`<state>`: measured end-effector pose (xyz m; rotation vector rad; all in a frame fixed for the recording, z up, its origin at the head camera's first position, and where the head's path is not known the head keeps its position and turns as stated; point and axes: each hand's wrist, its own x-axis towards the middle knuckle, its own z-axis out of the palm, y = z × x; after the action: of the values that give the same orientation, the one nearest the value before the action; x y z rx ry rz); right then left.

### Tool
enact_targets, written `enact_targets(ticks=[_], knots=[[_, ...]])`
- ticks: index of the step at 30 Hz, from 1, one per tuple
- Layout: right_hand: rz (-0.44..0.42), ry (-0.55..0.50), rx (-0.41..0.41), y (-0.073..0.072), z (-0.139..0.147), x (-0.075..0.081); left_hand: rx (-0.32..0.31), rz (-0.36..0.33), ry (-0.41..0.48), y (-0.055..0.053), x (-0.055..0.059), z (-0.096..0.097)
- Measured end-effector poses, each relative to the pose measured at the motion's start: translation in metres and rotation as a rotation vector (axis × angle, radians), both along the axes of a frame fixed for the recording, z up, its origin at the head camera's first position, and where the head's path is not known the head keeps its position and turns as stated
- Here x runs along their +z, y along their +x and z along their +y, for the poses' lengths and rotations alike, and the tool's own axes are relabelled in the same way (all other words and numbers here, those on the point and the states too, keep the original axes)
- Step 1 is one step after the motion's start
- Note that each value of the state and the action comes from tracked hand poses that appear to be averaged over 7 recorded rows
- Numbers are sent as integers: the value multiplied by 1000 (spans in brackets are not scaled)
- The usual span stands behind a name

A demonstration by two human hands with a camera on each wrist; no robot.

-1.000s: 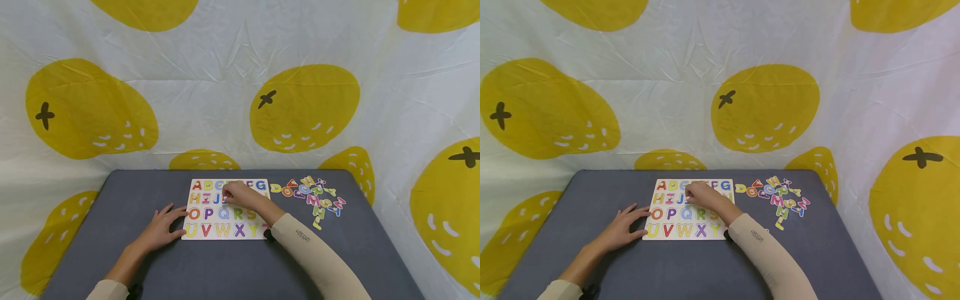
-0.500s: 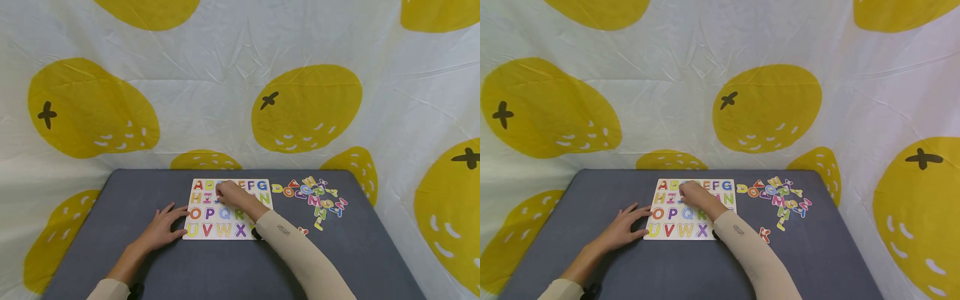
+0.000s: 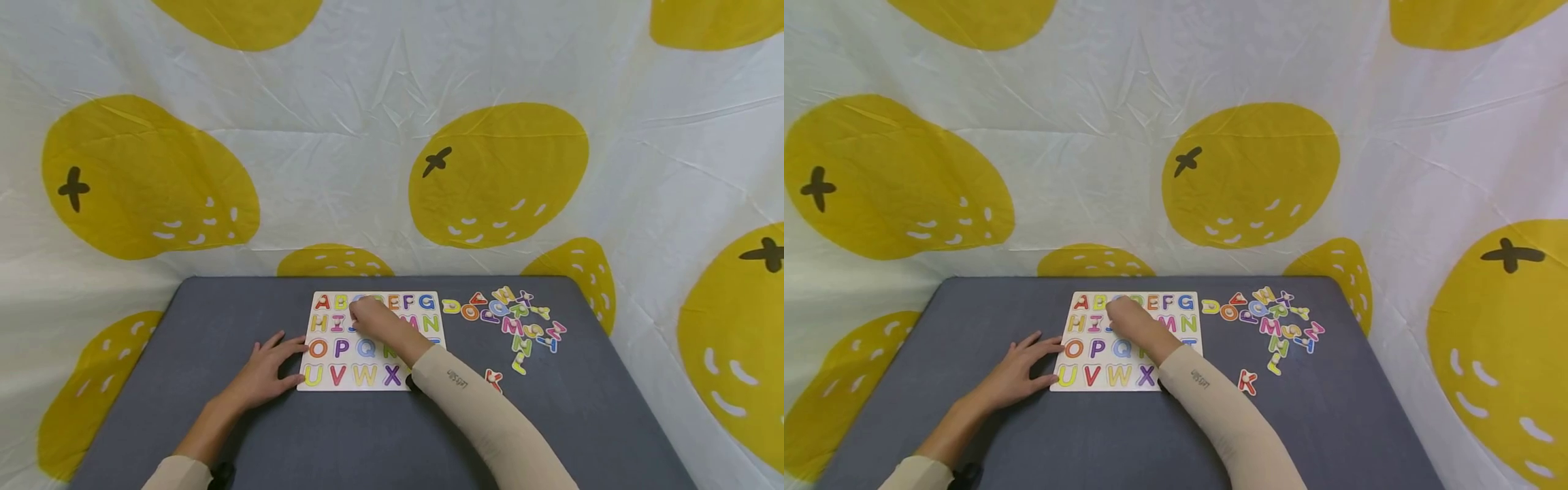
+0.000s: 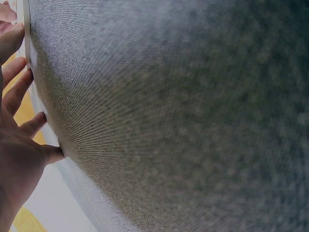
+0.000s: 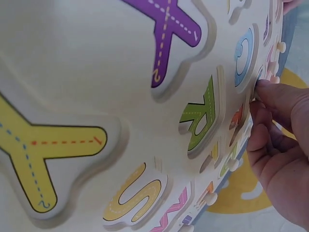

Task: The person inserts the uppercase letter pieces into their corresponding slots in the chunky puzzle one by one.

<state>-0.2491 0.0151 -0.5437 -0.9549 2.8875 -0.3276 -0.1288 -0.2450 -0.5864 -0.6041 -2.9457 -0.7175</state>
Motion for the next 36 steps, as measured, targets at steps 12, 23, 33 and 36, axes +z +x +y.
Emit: enact_targets(ticks=[12,23,33,36], knots=[[20,61,3,6,1,7,9,-4,3,-1,0,-1],[-7,-157,102,5,47,42,-8,22,13,0,-1,-2],[43,-214,123,20,111,51,-9,25,15,-2,-4,-2],[46,-215,119,25,130,49,-9,26,13,-2,-4,-3]])
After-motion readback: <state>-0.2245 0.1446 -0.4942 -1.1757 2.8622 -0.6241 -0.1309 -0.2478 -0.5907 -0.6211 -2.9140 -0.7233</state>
